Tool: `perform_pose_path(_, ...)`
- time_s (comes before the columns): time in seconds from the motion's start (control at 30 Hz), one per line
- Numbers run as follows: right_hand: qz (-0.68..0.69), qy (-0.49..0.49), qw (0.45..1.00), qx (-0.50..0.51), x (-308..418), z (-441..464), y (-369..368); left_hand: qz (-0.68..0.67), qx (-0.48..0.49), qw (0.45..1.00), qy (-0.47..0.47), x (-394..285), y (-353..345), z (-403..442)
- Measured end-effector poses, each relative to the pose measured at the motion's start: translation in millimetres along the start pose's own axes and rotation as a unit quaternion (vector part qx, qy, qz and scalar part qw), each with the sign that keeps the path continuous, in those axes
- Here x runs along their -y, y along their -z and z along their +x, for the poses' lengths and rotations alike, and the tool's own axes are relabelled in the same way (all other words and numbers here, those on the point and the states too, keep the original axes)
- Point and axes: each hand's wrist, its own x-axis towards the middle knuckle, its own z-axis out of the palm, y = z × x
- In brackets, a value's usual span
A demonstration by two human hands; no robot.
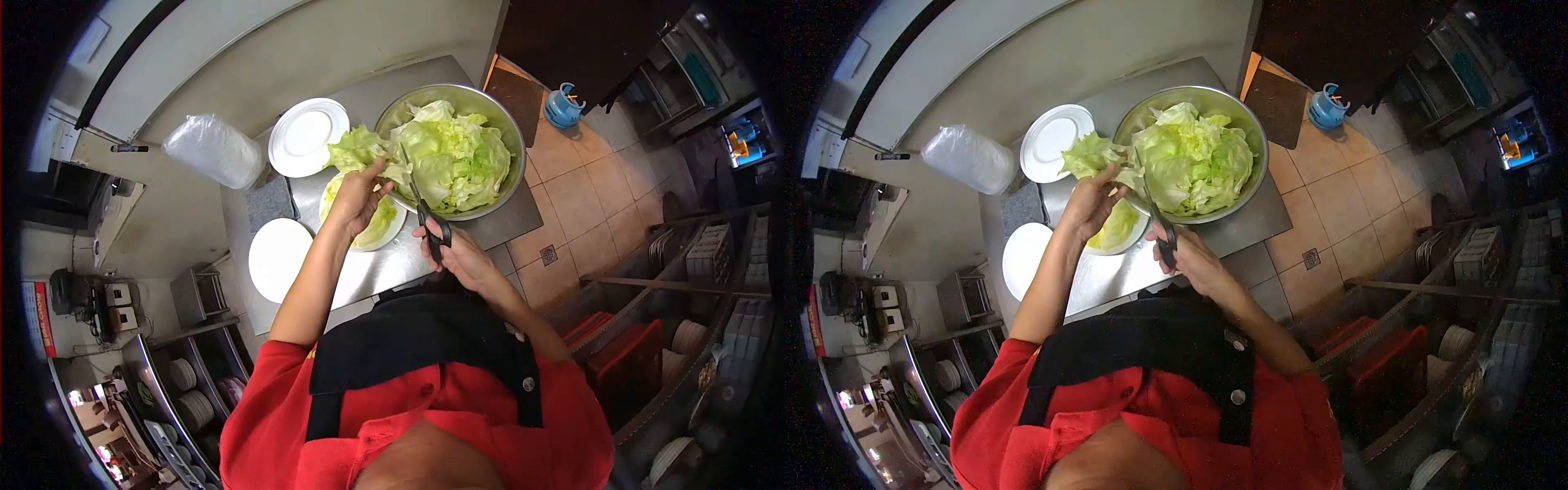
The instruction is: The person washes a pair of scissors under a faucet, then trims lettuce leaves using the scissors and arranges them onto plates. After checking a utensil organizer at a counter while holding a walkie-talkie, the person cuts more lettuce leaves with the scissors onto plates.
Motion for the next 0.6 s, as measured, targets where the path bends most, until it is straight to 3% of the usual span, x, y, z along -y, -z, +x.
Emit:
perform_pose_path(0.1,-0.026,0.001,1.0,-0.009,7.3,-0.6,3.6,-0.028,0.021,0.999,0.006,1.7,6.9,4.9)
perform_pose_path(0.17,-0.062,0.021,0.998,-0.004,8.0,-1.6,7.0,0.0,0.049,0.998,-0.038,0.8,8.2,6.5)
perform_pose_path(0.3,-0.033,0.016,0.999,-0.017,2.3,-6.1,7.9,0.017,0.028,0.999,-0.019,-3.6,19.6,11.3)
perform_pose_path(0.4,0.084,-0.024,0.993,0.074,-10.0,-11.4,11.2,0.019,0.042,0.999,-0.003,-9.2,21.9,8.7)
perform_pose_path(0.6,0.066,-0.025,0.993,0.099,-14.1,3.7,7.5,0.021,0.064,0.998,0.017,-14.8,22.3,-2.0)
